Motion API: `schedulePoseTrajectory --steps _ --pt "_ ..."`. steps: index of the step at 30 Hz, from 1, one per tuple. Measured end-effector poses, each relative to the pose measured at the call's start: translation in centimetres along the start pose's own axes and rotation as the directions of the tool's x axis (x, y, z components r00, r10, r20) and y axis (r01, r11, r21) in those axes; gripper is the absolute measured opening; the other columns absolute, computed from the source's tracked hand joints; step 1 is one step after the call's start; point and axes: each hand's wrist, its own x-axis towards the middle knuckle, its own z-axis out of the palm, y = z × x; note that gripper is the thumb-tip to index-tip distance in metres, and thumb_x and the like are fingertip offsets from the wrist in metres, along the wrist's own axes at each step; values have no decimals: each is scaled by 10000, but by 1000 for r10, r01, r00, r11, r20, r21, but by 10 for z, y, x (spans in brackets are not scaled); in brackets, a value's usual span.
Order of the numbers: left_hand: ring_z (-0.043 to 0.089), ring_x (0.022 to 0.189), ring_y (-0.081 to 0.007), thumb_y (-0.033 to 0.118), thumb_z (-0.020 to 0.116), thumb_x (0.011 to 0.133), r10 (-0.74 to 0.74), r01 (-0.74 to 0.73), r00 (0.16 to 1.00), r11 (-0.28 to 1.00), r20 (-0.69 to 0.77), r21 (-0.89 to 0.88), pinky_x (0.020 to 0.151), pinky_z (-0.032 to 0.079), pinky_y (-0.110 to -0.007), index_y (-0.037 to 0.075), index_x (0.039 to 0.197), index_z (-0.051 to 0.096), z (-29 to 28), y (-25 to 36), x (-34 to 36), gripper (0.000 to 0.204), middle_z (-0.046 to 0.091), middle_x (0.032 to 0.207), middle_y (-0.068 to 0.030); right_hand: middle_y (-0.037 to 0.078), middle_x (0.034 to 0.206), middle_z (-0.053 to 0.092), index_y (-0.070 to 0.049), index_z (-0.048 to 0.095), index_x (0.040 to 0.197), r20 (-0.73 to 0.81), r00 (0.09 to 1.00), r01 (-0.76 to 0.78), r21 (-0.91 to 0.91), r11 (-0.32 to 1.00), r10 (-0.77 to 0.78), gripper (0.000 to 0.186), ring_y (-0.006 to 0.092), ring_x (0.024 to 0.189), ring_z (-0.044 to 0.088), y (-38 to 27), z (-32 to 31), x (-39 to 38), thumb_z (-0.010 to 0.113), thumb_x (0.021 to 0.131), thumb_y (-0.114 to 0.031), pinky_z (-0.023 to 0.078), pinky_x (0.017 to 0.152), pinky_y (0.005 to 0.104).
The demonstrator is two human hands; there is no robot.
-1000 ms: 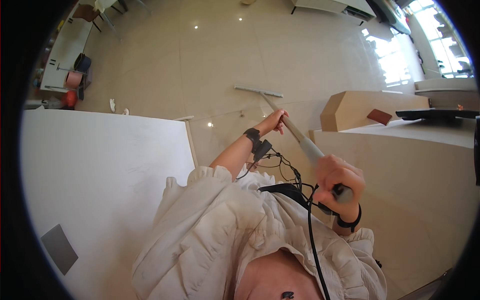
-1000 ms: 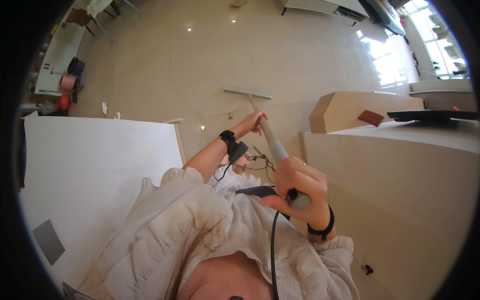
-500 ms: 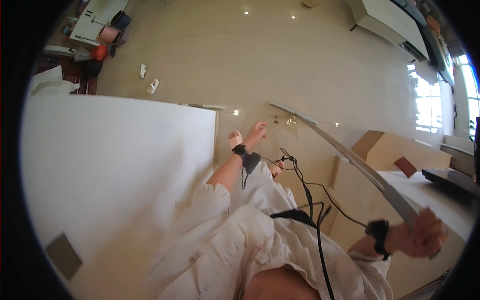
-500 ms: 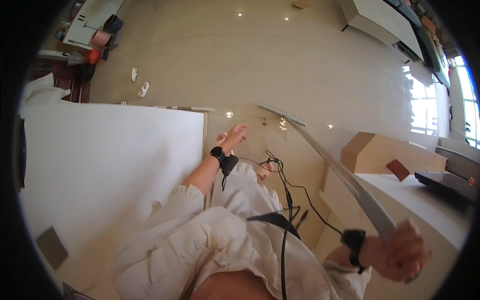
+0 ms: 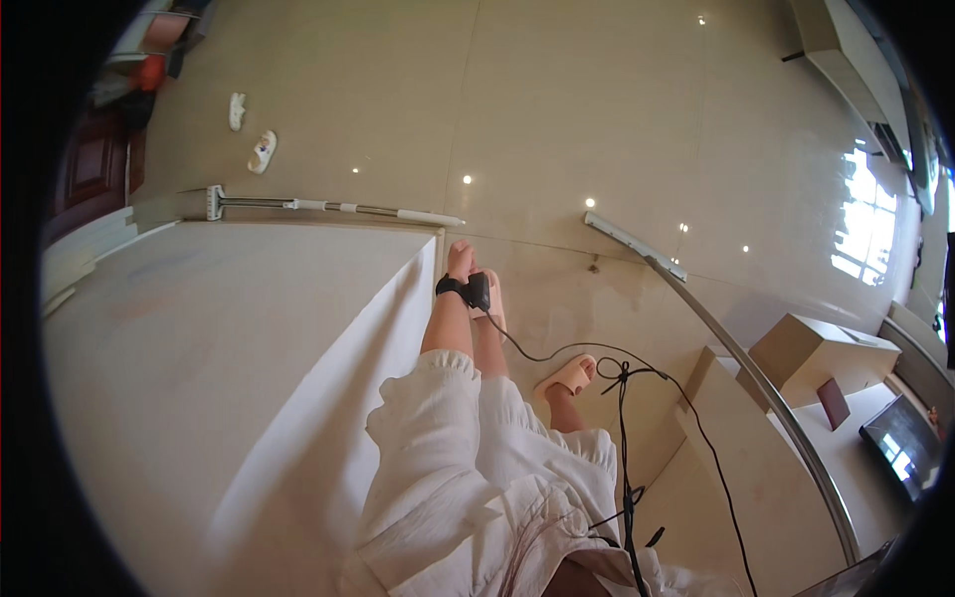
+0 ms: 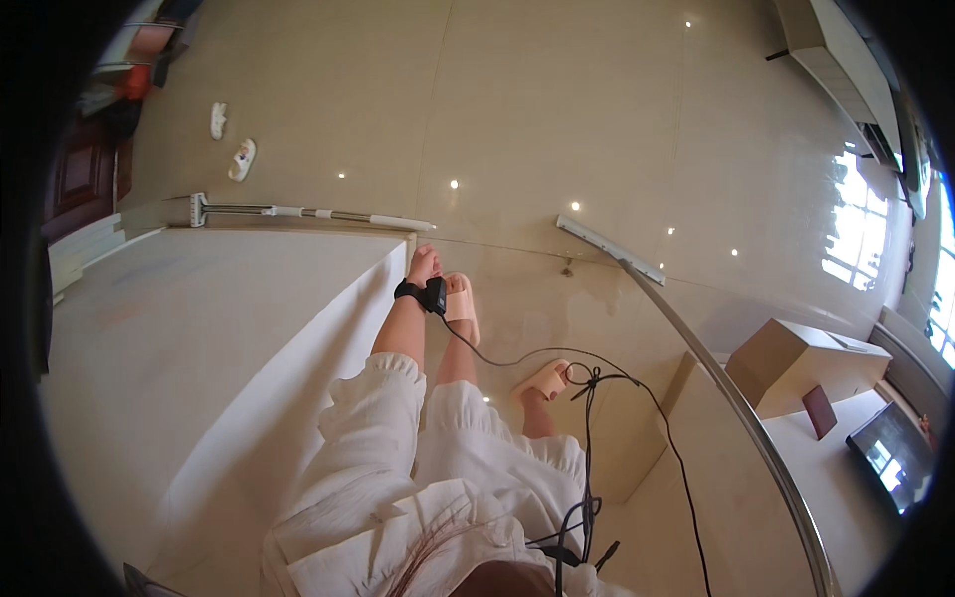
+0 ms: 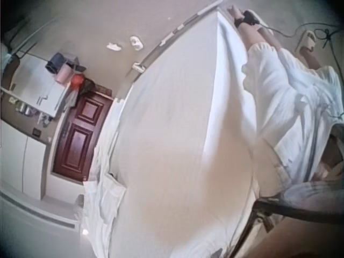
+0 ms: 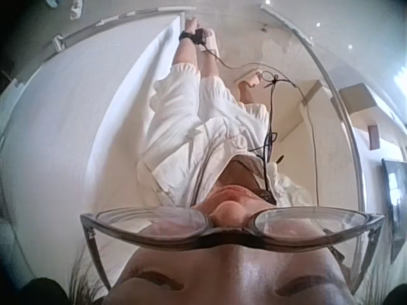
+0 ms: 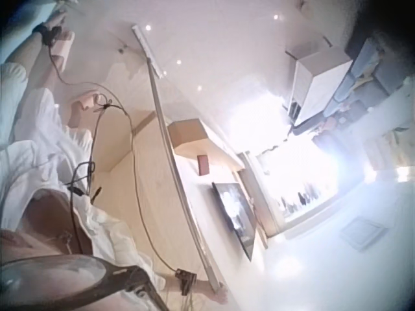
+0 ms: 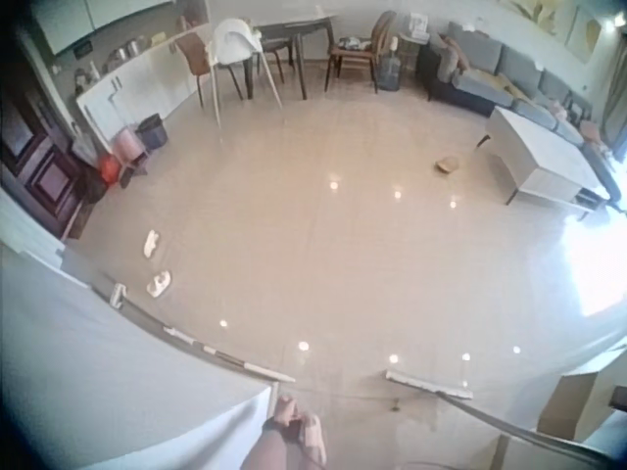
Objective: The recorder uses a squeegee-style mop to clean the floor in a living room area.
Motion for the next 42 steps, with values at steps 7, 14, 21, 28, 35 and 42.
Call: schedulePoseTrajectory --steps 7,14,21,28,35,42 --pt "471 1052 -265 201 552 779 -91 89 996 974 0 210 757 464 -468 187 1360 347 -4 -30 103 616 466 1191 -109 7 599 396 -118 390 624 -30 983 -184 -205 961 182 295 124 560 396 85 37 -61 394 914 -171 336 572 299" --pt "463 1212 -283 188 599 731 40 -9 992 971 -123 238 948 407 -362 66 1364 387 -4 -60 180 679 448 1346 -197 12 619 413 -117 402 642 -32 955 -288 -343 894 295 283 128 578 408 137 37 -105 392 918 -180 347 586 302" --pt "437 1232 -330 219 666 680 73 -41 995 930 -74 364 1002 370 -370 95 1432 263 3 -65 201 862 399 1370 -231 17 640 431 -116 414 660 -59 926 -364 -402 840 373 273 132 597 421 165 21 -134 390 922 -189 357 599 304" --pt "597 1015 -308 206 680 645 263 -131 916 910 -302 394 887 453 -370 80 1169 600 14 -72 200 544 628 1073 -202 22 661 449 -115 426 678 -58 894 -415 -476 775 444 264 135 616 434 178 -3 -155 388 926 -199 368 612 306" --pt "572 738 -358 178 582 829 616 -184 729 598 -300 780 659 470 -436 151 1064 420 38 -21 132 287 467 973 -211 27 681 466 -114 438 696 -20 856 -451 -517 728 516 257 139 635 447 187 -18 -172 386 930 -208 379 625 309" --pt "568 788 -369 135 547 813 663 -278 623 683 -414 676 684 471 -447 139 1129 431 29 57 39 337 482 974 -213 32 702 484 -113 450 714 111 791 -434 -591 680 601 252 143 653 460 198 -5 -196 384 934 -217 390 638 311"
